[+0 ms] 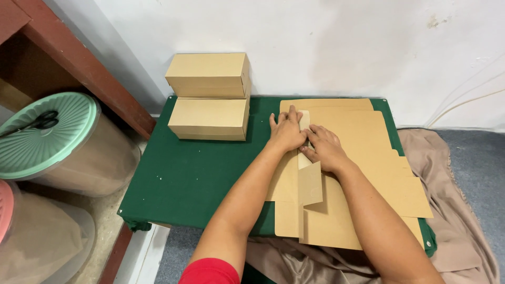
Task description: Folding and creasing flat cardboard sheets to assemble small boxes.
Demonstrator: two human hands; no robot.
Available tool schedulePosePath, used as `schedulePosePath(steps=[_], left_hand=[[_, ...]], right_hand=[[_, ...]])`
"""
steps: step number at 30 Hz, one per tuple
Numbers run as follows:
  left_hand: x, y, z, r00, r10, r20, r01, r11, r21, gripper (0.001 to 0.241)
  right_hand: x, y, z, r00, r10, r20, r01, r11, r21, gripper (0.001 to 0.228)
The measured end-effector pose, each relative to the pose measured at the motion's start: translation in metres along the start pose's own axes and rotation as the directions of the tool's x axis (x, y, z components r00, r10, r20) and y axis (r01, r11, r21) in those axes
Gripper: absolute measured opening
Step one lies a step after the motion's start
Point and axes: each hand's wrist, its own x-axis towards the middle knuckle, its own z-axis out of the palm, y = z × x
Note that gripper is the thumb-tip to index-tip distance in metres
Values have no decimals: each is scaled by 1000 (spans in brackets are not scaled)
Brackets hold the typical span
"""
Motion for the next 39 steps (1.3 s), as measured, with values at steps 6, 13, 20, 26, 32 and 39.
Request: schedulePosePath(steps=[6, 13, 20, 26, 32, 39], left_hand=[[-2, 5, -9, 999, -8, 31, 8, 1000, -6, 82], [-1, 4, -7, 999, -27, 26, 26, 999, 18, 78], [8, -8, 13, 998, 23, -54, -16, 994, 109, 50], [-4, -1, 3, 999, 38, 8, -38, 991, 128, 56], [-1, 1, 3, 996, 87, -36, -78, 976, 204, 35], [-13, 3, 6, 997, 75, 23, -78, 972, 219, 22]], right_hand=[[2, -1, -1, 1000, -3, -3, 3, 1000, -2, 61], [1, -2, -1, 1000, -13, -10, 13, 1000, -5, 63], [-2, -3, -2, 1000, -12, -7, 12, 1000, -4, 64], [1, 3, 4, 1000, -11, -11, 11, 1000, -29, 65], [2, 2, 0, 1000, -16, -10, 16, 999, -51, 64], [2, 4, 1, 1000, -16, -4, 15, 999, -35, 62]])
